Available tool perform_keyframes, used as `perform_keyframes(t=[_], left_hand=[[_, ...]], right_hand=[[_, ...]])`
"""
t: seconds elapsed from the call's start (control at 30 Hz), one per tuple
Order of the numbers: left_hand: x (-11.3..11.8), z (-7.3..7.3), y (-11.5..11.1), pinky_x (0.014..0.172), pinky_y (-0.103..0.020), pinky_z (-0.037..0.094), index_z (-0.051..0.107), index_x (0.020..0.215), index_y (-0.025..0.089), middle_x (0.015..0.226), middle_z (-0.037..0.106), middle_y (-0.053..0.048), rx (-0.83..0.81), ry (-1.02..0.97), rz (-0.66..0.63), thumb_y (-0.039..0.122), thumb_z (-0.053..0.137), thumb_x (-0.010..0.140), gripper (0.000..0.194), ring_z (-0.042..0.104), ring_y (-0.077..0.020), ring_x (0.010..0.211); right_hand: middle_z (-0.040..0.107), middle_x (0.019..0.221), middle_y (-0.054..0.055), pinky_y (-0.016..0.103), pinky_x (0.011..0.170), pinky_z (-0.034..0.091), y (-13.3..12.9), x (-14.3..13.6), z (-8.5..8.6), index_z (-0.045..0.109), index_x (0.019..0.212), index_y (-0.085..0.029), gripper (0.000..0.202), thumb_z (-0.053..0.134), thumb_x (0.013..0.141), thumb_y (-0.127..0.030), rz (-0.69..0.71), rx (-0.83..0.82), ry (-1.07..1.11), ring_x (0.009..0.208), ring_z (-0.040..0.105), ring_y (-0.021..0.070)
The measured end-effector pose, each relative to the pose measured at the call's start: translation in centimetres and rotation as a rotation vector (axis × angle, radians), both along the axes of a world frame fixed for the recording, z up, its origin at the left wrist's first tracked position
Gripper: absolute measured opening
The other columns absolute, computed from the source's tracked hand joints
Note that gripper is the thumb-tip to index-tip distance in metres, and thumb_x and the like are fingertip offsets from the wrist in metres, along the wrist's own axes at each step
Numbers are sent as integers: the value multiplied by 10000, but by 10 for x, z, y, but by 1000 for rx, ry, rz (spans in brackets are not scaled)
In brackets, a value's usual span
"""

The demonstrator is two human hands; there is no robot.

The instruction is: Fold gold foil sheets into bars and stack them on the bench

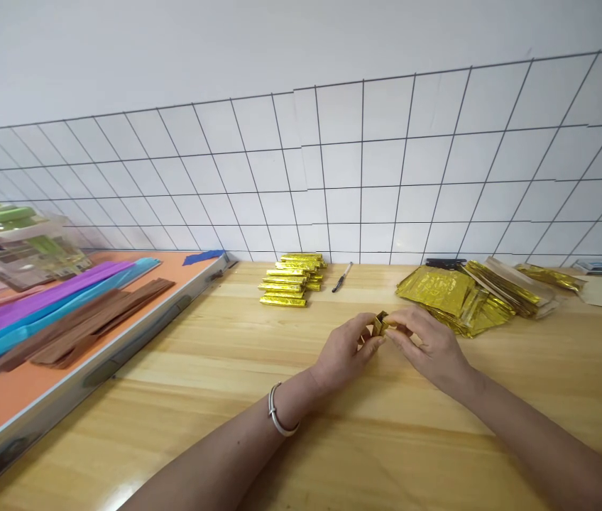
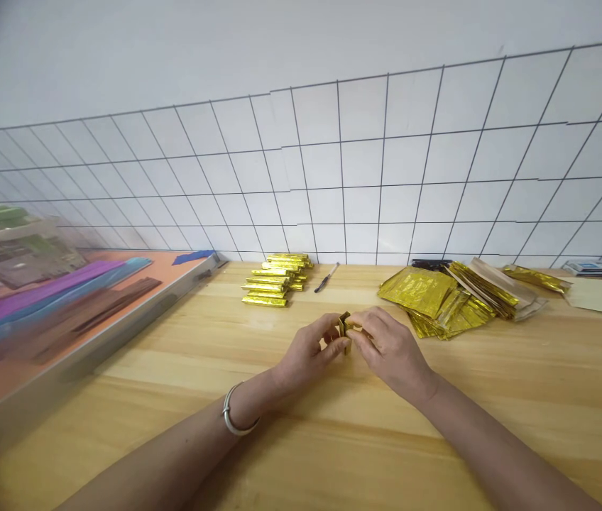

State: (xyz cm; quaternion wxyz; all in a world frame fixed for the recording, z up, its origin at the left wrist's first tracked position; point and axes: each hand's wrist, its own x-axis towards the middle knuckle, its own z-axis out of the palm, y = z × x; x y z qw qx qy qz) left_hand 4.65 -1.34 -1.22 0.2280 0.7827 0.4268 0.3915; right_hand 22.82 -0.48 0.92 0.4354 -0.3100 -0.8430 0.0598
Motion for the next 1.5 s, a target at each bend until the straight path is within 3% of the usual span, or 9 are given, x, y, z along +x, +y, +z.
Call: perform_keyframes(t=[0.23,0.53,1.03,1.5], left_hand=[[0,0,0,678,-229,428,550,928,172,861,581,-41,135,-31,5,203,497,849,100,518,-128,761],[2,-2,-4,629,-203,443,488,1026,180,829,604,-15,57,-129,34,265,434,895,165,548,-94,681],[4,0,-9,650,-213,476,478,1009,206,894,647,-6,123,18,143,238,453,867,149,605,-104,717],[7,0,-13,647,-218,482,489,966,210,852,666,6,110,10,197,221,480,839,127,628,-110,712]], right_hand=[[607,896,37,295,702,472,1,0,0,568,973,-225,157,543,832,-159,0,-30,5,802,563,149],[632,903,30,308,764,484,2,1,0,573,972,-231,165,534,835,-148,15,70,-11,848,586,155],[640,900,34,321,765,495,0,-1,1,570,997,-227,196,527,837,-123,17,107,-23,849,592,160],[628,823,35,306,705,486,-6,-3,6,583,903,-219,123,506,844,-143,-41,117,-92,793,583,160]])
